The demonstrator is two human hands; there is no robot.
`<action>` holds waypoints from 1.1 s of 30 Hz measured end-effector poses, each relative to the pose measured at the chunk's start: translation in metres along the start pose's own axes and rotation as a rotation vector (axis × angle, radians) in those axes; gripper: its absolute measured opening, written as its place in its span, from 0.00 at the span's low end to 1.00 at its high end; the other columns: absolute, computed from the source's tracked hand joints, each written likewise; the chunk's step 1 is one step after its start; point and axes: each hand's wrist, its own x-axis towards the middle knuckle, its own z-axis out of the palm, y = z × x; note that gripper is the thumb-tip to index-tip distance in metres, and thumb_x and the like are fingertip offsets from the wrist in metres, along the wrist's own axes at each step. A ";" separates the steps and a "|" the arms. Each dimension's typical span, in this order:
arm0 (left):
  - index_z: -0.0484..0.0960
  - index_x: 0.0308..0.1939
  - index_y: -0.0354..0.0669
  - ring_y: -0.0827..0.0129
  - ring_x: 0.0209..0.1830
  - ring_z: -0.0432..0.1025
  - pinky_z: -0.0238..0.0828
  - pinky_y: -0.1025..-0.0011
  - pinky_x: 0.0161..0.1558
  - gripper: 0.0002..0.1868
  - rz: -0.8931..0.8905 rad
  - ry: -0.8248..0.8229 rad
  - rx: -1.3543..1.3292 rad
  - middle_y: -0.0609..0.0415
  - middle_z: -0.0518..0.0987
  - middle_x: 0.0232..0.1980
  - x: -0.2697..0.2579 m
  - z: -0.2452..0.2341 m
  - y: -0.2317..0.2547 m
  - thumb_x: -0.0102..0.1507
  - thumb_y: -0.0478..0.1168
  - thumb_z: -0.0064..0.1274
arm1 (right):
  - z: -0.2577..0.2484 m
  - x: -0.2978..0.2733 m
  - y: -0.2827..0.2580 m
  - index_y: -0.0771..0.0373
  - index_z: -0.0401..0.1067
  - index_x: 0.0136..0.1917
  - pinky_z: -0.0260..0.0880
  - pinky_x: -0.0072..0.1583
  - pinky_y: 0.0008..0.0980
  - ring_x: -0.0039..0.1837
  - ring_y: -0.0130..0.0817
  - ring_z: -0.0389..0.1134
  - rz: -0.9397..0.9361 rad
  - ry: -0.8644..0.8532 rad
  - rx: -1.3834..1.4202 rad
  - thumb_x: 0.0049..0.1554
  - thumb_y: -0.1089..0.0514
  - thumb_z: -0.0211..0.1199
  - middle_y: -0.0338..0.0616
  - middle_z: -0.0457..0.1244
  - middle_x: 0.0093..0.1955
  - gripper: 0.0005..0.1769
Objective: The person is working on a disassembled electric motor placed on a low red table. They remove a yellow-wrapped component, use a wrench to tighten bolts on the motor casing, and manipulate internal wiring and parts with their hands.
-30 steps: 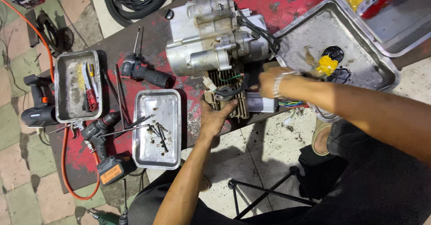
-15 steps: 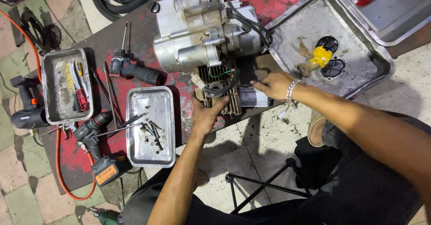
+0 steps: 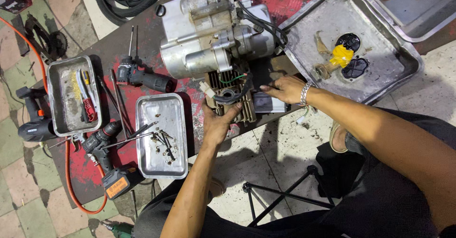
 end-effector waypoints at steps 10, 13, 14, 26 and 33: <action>0.49 0.71 0.27 0.54 0.60 0.73 0.74 0.63 0.61 0.58 0.071 0.007 -0.134 0.38 0.75 0.61 0.000 0.004 -0.004 0.51 0.50 0.71 | -0.020 0.022 -0.015 0.69 0.79 0.47 0.70 0.58 0.49 0.55 0.56 0.71 0.100 -0.150 -0.106 0.60 0.23 0.50 0.64 0.70 0.49 0.44; 0.48 0.71 0.26 0.55 0.60 0.74 0.73 0.65 0.61 0.59 0.074 0.021 -0.069 0.39 0.75 0.60 0.004 0.002 -0.007 0.51 0.50 0.72 | -0.033 0.026 -0.045 0.74 0.79 0.52 0.70 0.61 0.48 0.61 0.57 0.70 0.184 -0.204 -0.309 0.62 0.36 0.59 0.67 0.69 0.57 0.35; 0.48 0.72 0.27 0.56 0.59 0.74 0.72 0.65 0.62 0.59 0.067 0.031 -0.021 0.39 0.76 0.60 0.005 0.002 -0.007 0.51 0.51 0.72 | -0.039 0.021 -0.059 0.70 0.79 0.55 0.70 0.62 0.50 0.63 0.57 0.70 0.221 -0.224 -0.370 0.62 0.38 0.59 0.64 0.68 0.59 0.31; 0.49 0.72 0.29 0.55 0.63 0.71 0.65 0.63 0.67 0.59 0.054 0.023 0.061 0.40 0.74 0.63 0.006 -0.013 -0.010 0.51 0.53 0.71 | -0.072 -0.033 -0.110 0.62 0.81 0.49 0.70 0.60 0.47 0.58 0.51 0.72 0.102 -0.053 -0.423 0.57 0.45 0.63 0.57 0.71 0.53 0.19; 0.56 0.69 0.29 0.56 0.65 0.68 0.62 0.62 0.68 0.52 0.162 0.030 -0.007 0.41 0.74 0.63 0.009 -0.009 -0.019 0.54 0.50 0.71 | -0.050 -0.027 -0.064 0.59 0.81 0.39 0.68 0.55 0.55 0.52 0.57 0.71 0.080 0.035 -0.240 0.60 0.30 0.54 0.55 0.70 0.44 0.33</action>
